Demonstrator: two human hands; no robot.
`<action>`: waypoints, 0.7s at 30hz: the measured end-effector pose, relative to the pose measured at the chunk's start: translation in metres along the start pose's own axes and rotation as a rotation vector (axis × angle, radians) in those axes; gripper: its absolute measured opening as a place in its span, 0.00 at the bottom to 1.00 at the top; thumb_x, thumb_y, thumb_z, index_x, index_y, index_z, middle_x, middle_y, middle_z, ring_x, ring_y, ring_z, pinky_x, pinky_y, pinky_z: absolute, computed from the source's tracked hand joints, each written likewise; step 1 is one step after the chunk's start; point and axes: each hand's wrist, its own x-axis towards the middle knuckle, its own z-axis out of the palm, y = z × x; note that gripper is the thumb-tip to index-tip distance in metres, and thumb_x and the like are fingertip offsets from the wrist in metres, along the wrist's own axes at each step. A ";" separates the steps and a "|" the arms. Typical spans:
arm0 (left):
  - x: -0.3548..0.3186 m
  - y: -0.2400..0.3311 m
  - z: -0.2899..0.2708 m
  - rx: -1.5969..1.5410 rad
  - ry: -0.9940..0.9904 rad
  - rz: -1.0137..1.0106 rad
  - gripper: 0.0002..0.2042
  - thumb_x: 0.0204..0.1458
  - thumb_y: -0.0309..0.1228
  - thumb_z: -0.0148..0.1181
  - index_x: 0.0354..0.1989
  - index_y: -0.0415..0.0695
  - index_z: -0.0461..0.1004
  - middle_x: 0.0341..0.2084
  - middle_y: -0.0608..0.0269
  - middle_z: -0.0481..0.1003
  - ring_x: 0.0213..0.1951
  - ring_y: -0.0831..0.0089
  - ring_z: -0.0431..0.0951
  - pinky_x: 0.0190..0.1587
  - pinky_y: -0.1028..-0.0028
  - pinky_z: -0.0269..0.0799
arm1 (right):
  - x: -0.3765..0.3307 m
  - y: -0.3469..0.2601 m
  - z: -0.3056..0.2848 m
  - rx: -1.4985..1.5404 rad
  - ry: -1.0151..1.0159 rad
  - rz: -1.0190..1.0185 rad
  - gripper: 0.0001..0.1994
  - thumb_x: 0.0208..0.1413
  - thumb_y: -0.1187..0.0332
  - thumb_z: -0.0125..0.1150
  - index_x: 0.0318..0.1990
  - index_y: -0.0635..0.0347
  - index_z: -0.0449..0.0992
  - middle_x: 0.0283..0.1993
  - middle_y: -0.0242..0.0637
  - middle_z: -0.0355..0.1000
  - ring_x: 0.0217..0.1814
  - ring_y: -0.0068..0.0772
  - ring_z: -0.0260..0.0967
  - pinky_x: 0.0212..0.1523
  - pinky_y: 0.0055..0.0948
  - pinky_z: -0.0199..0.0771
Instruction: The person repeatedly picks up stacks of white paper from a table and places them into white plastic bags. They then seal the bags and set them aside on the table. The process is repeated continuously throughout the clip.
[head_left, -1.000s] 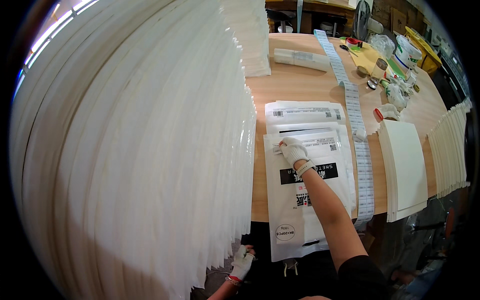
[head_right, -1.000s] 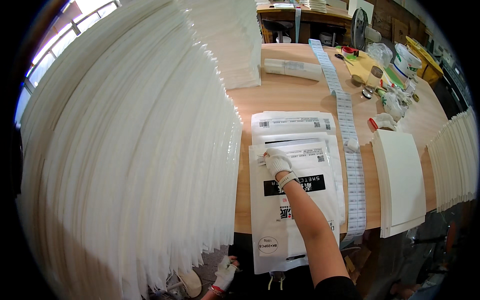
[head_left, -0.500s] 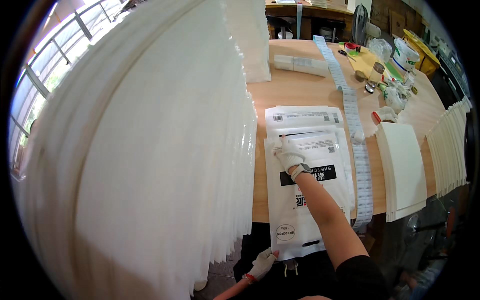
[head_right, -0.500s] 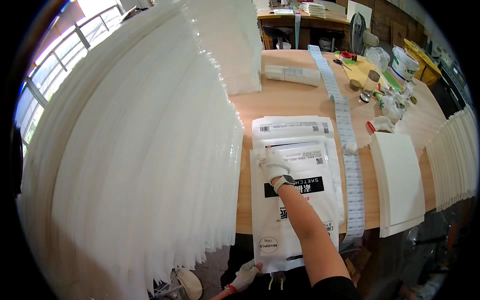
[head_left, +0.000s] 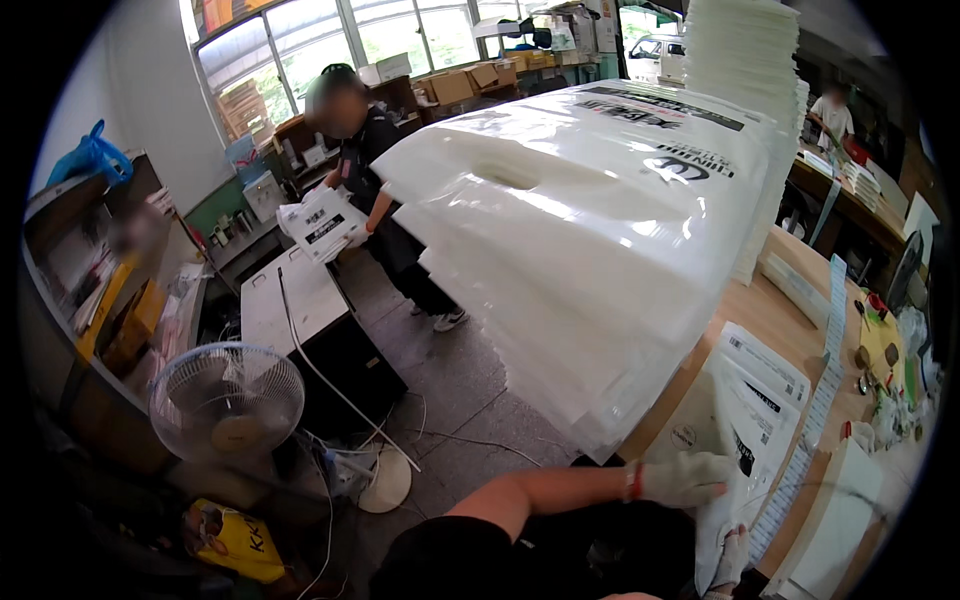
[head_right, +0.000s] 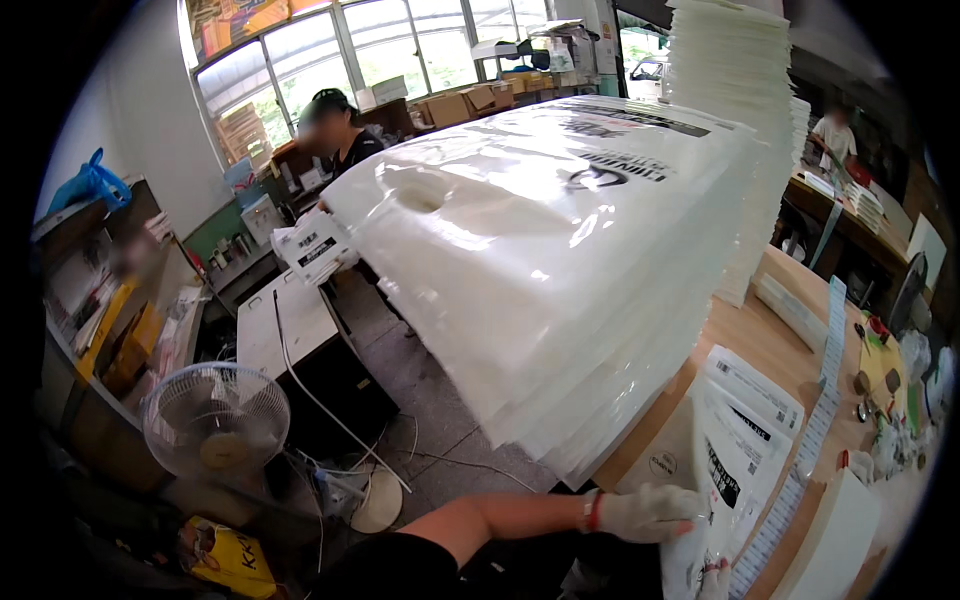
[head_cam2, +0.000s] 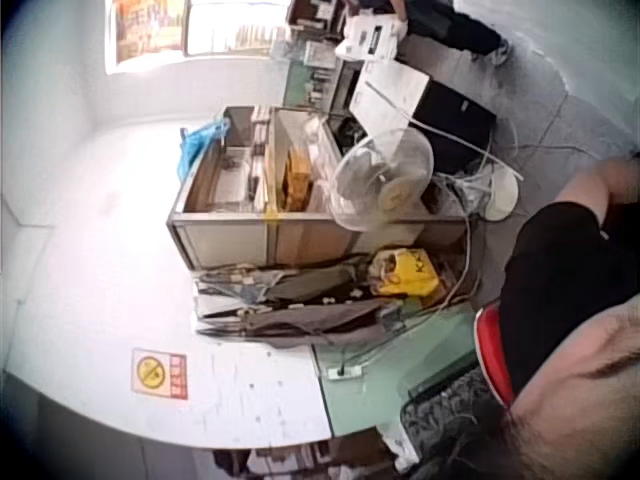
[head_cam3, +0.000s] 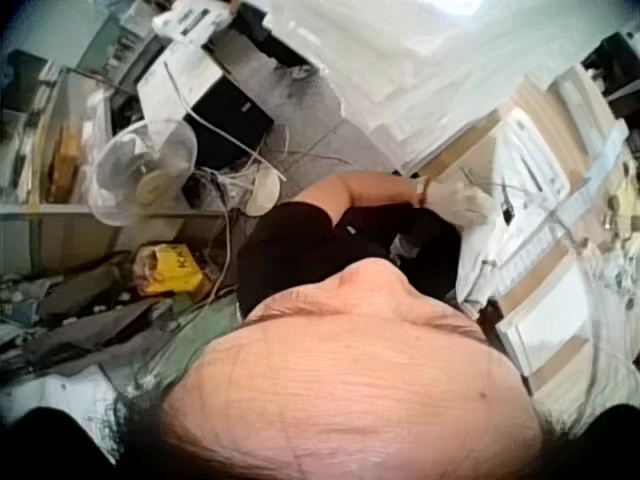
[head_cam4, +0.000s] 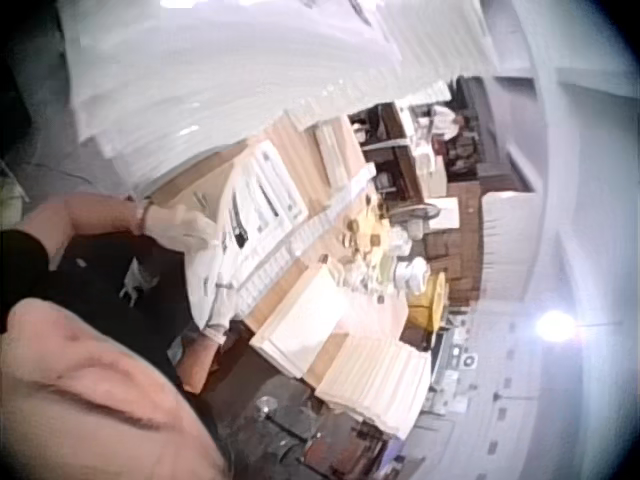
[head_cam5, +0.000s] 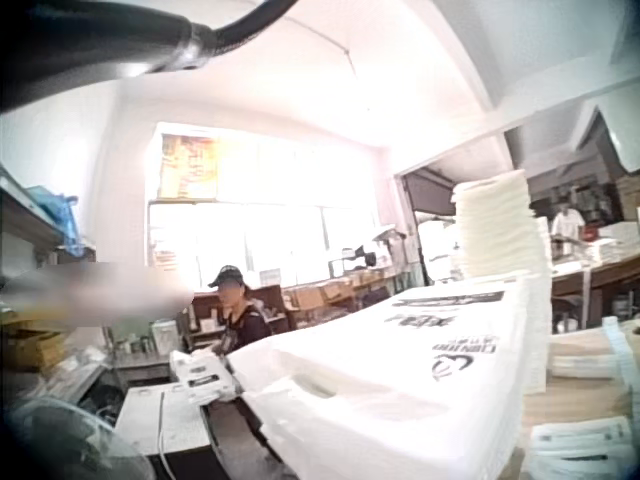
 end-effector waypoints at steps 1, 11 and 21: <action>-0.002 0.022 -0.003 0.017 -0.030 0.032 0.11 0.52 0.33 0.47 0.39 0.38 0.66 0.36 0.49 0.67 0.37 0.54 0.70 0.41 0.64 0.65 | -0.015 0.000 0.019 0.046 -0.047 -0.003 0.23 0.58 0.63 0.46 0.59 0.57 0.53 0.51 0.40 0.62 0.48 0.27 0.63 0.49 0.24 0.64; -0.032 0.198 -0.103 0.309 0.237 0.473 0.07 0.42 0.26 0.55 0.30 0.40 0.68 0.31 0.53 0.68 0.29 0.53 0.69 0.31 0.67 0.67 | -0.060 -0.134 0.133 -0.087 -0.212 -0.551 0.13 0.59 0.67 0.45 0.49 0.63 0.65 0.45 0.33 0.65 0.46 0.23 0.62 0.48 0.22 0.64; -0.070 0.268 -0.327 -0.299 1.009 0.349 0.16 0.56 0.35 0.43 0.44 0.34 0.65 0.34 0.61 0.72 0.34 0.72 0.73 0.41 0.74 0.72 | -0.108 -0.342 0.374 -0.246 -0.913 -0.705 0.14 0.53 0.63 0.53 0.38 0.66 0.73 0.30 0.33 0.70 0.26 0.18 0.66 0.26 0.17 0.67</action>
